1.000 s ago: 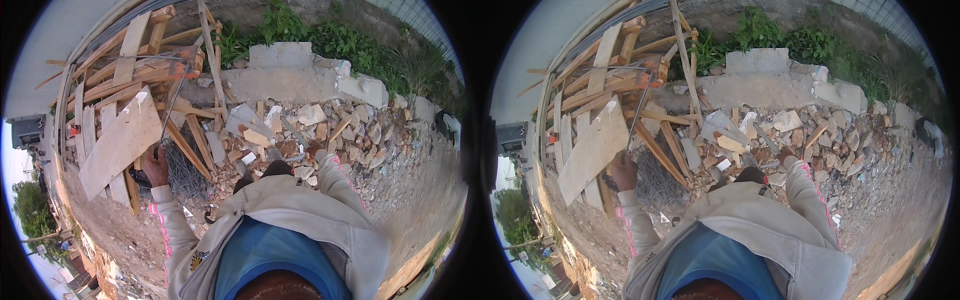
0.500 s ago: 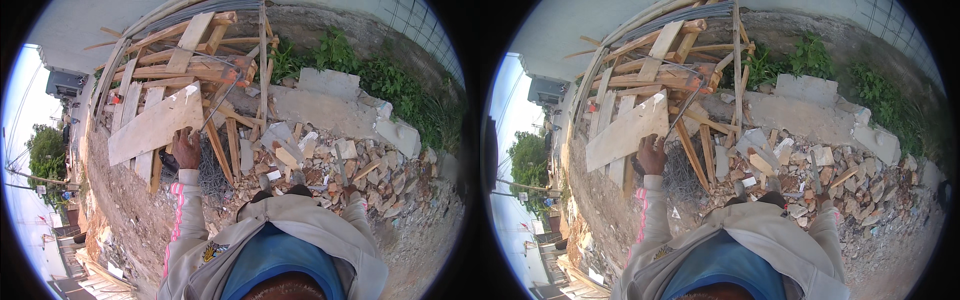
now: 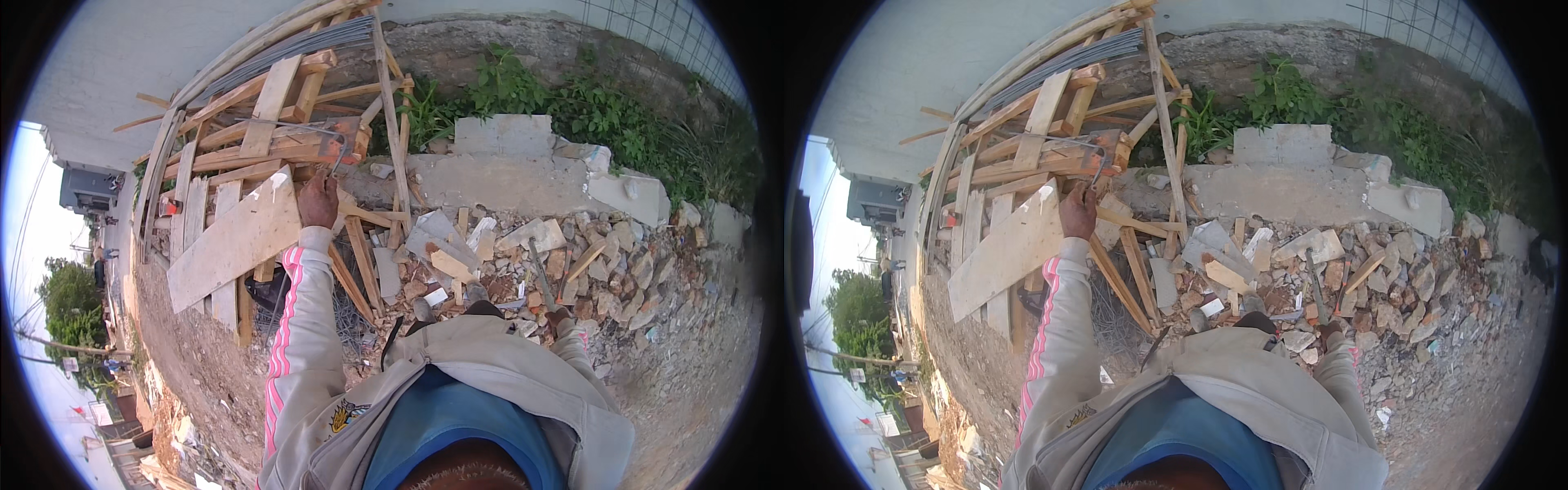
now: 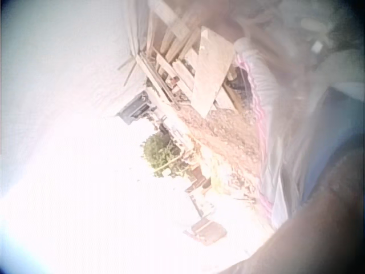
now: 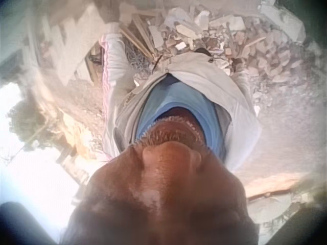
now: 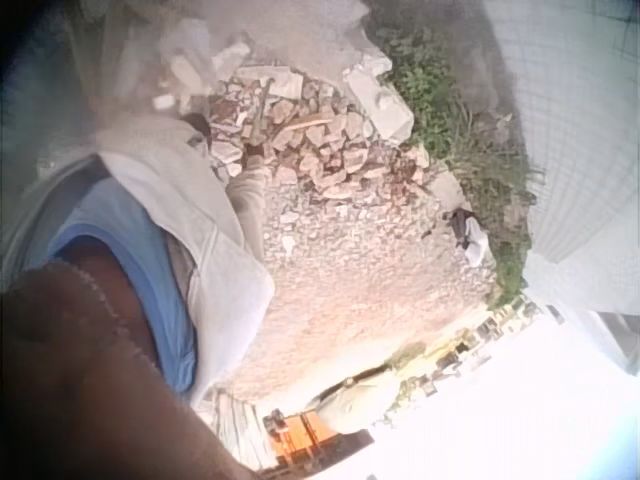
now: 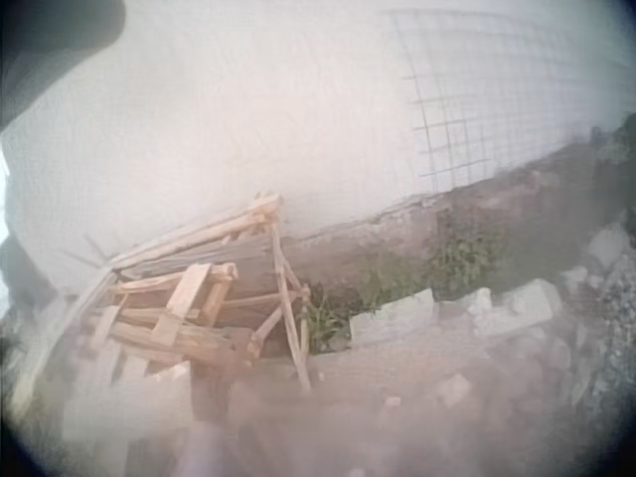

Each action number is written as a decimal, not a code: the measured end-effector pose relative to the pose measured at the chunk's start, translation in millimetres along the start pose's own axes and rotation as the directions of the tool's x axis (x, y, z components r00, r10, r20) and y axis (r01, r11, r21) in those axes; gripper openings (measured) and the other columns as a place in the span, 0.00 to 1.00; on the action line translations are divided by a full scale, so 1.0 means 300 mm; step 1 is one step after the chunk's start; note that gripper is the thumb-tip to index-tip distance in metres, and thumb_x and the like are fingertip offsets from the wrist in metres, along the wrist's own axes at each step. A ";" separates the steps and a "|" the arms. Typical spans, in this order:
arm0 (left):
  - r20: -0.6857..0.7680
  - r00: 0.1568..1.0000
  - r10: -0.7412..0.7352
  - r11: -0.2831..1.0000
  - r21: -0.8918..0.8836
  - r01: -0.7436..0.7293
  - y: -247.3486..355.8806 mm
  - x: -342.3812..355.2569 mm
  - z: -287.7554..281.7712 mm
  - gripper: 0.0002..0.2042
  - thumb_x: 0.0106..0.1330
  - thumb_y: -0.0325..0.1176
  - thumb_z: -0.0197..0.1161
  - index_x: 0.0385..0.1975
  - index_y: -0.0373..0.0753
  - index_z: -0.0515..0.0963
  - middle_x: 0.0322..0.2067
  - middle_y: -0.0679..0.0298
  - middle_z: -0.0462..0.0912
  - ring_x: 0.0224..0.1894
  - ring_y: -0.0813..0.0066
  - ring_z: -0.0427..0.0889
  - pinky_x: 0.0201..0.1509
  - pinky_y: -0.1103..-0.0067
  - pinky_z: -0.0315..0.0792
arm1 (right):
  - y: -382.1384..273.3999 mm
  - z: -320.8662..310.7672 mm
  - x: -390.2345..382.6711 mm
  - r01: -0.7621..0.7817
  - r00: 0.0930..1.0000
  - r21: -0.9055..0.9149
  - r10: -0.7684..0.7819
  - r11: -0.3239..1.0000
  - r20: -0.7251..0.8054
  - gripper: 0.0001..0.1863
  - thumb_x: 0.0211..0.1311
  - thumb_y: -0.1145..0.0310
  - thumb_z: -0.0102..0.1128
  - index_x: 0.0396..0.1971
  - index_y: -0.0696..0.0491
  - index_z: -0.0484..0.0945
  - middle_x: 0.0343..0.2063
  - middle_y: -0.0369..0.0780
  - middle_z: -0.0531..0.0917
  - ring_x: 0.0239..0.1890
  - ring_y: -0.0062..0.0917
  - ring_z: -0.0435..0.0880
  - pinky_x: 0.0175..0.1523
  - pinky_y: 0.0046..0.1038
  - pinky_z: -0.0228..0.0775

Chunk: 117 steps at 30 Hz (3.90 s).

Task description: The person bends a metal rod using a wooden plank as a lever, measures it with a tape measure, and repeats the bending process. The person handles the metal rod and plank multiple times to achieve the desired shape.

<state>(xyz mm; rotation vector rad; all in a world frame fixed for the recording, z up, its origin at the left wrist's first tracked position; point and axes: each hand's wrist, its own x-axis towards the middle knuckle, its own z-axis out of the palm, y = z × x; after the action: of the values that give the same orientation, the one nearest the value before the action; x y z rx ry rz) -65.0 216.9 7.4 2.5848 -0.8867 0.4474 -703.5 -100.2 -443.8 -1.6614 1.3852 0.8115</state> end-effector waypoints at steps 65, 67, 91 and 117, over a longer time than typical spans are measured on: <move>-0.774 0.260 -0.577 0.810 -0.502 0.303 -0.245 -1.454 -1.661 0.16 0.77 0.39 0.56 0.49 0.29 0.77 0.22 0.71 0.63 0.20 0.86 0.55 0.21 0.87 0.49 | -2.662 1.031 -0.501 0.112 0.760 0.742 -0.538 0.661 0.365 0.20 0.74 0.50 0.52 0.54 0.50 0.74 0.35 0.43 0.80 0.34 0.36 0.85 0.37 0.38 0.84; -0.769 0.234 -0.595 0.793 -0.514 0.327 -0.268 -1.456 -1.634 0.16 0.77 0.39 0.55 0.49 0.29 0.77 0.22 0.71 0.63 0.21 0.86 0.56 0.21 0.87 0.49 | -2.663 1.022 -0.581 0.214 0.789 0.680 -0.535 0.701 0.303 0.19 0.73 0.51 0.53 0.53 0.48 0.74 0.33 0.41 0.80 0.33 0.34 0.85 0.35 0.36 0.83; -0.527 0.453 -0.719 0.672 -0.693 0.261 -0.261 -1.319 -1.701 0.16 0.77 0.40 0.58 0.45 0.30 0.80 0.19 0.76 0.64 0.20 0.89 0.57 0.21 0.87 0.50 | -2.522 0.701 -2.365 0.410 -0.909 -0.025 -0.411 -0.912 0.076 0.24 0.67 0.56 0.64 0.57 0.53 0.78 0.45 0.47 0.81 0.51 0.42 0.80 0.53 0.38 0.74; -0.089 0.901 -0.425 0.888 -0.236 0.395 -0.009 -0.698 -0.700 0.08 0.70 0.32 0.61 0.40 0.34 0.82 0.29 0.52 0.82 0.28 0.54 0.81 0.34 0.69 0.76 | -1.906 -0.631 -1.323 0.973 -0.096 -0.225 -0.976 -0.050 -0.198 0.15 0.72 0.66 0.60 0.50 0.60 0.81 0.37 0.49 0.87 0.34 0.33 0.86 0.44 0.29 0.76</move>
<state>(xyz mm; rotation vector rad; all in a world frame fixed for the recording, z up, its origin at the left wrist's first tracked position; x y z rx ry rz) -257.4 419.9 106.4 2.4155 -0.3007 0.3781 -222.2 -42.8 90.6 -2.2320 -0.1204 -0.4363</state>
